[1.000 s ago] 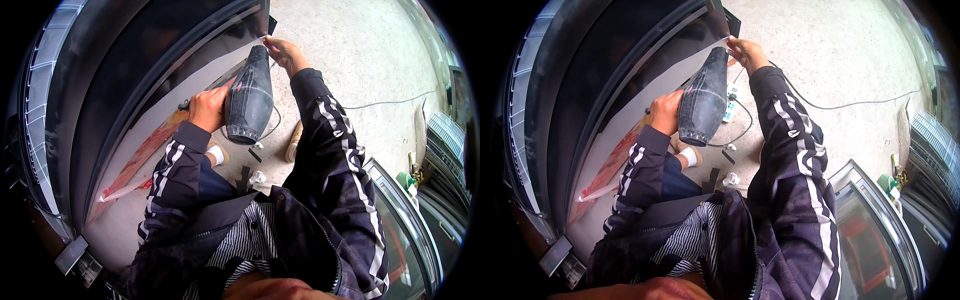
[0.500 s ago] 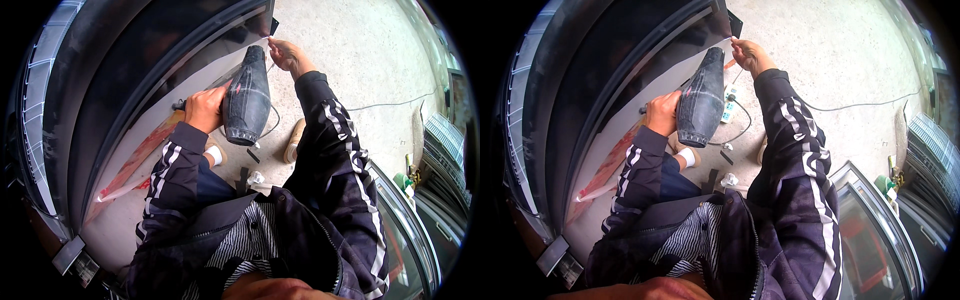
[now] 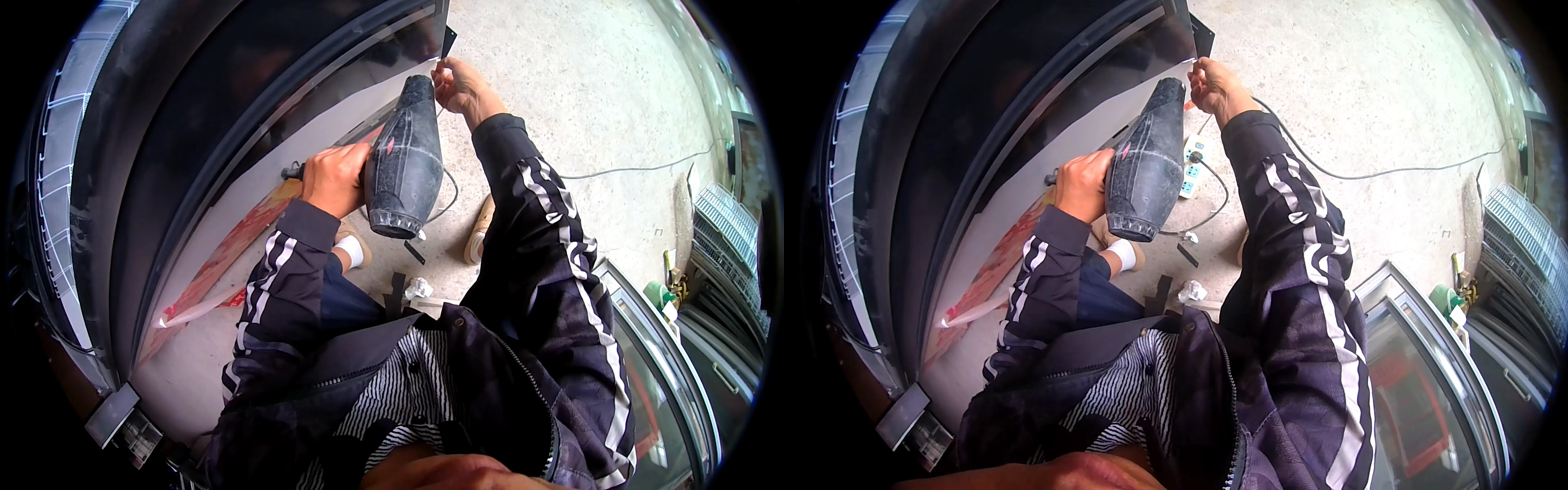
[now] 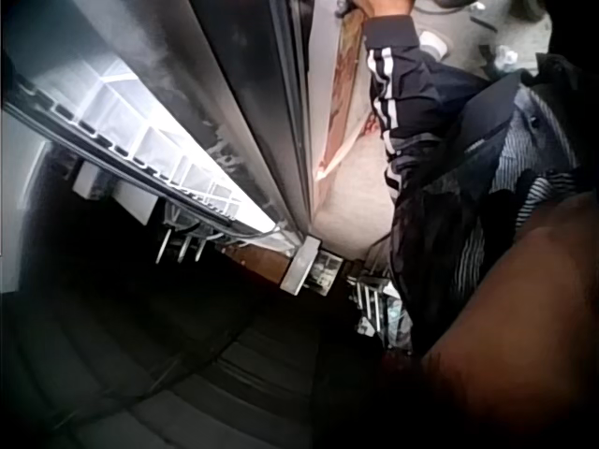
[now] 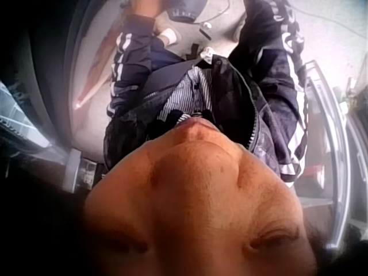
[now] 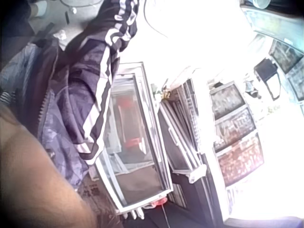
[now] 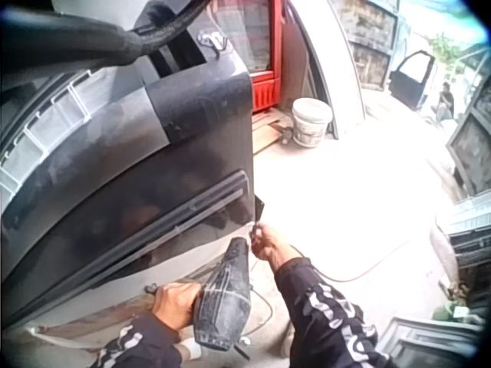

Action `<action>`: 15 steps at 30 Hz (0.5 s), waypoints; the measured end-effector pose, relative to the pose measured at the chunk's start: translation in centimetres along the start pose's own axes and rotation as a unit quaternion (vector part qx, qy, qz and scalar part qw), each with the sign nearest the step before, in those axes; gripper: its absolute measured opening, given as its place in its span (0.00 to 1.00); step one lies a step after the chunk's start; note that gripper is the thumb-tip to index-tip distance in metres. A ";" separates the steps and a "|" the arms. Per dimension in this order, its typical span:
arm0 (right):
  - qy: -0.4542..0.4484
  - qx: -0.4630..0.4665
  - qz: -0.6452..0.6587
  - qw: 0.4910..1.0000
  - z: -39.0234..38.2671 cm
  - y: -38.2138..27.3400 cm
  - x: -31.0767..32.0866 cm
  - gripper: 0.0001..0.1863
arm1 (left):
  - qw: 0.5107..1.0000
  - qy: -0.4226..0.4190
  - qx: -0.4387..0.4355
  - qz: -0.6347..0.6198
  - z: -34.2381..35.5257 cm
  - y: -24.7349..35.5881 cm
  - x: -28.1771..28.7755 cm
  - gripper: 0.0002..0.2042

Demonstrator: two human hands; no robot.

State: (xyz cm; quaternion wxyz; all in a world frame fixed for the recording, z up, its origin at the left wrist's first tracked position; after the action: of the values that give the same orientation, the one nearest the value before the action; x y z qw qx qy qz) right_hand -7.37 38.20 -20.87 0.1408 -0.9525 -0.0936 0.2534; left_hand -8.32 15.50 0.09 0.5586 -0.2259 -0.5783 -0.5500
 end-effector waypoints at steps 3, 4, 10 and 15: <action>-0.031 -0.037 -0.070 0.996 0.6 0.3 0.7 0.06 | 1.000 0.006 -0.003 -0.006 0.2 0.2 0.0 0.09; -0.057 -0.048 -0.076 0.994 -0.9 1.4 -0.7 0.06 | 1.000 0.011 -0.001 -0.010 0.0 0.2 0.3 0.08; -0.065 0.022 -0.081 0.994 -0.6 0.4 0.6 0.11 | 0.999 0.025 -0.012 -0.034 0.1 0.5 0.4 0.09; -0.051 0.098 -0.034 0.993 -0.2 -0.3 0.4 0.16 | 1.000 0.021 -0.004 -0.020 -0.1 0.3 0.2 0.09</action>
State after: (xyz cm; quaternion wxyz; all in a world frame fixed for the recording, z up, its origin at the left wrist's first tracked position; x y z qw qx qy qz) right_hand -6.95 38.50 -20.80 0.2374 -0.9160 -0.1079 0.3048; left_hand -8.06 15.41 0.34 0.5582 -0.2049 -0.5686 -0.5684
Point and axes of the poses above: each hand's wrist, its own z-axis towards the middle knuckle, its own x-axis out of the back of the hand, y = z × x, the point moved 8 cm from there along z, towards the middle knuckle, and after that the axes turned 1 degree about z, right-handed, at the moved point
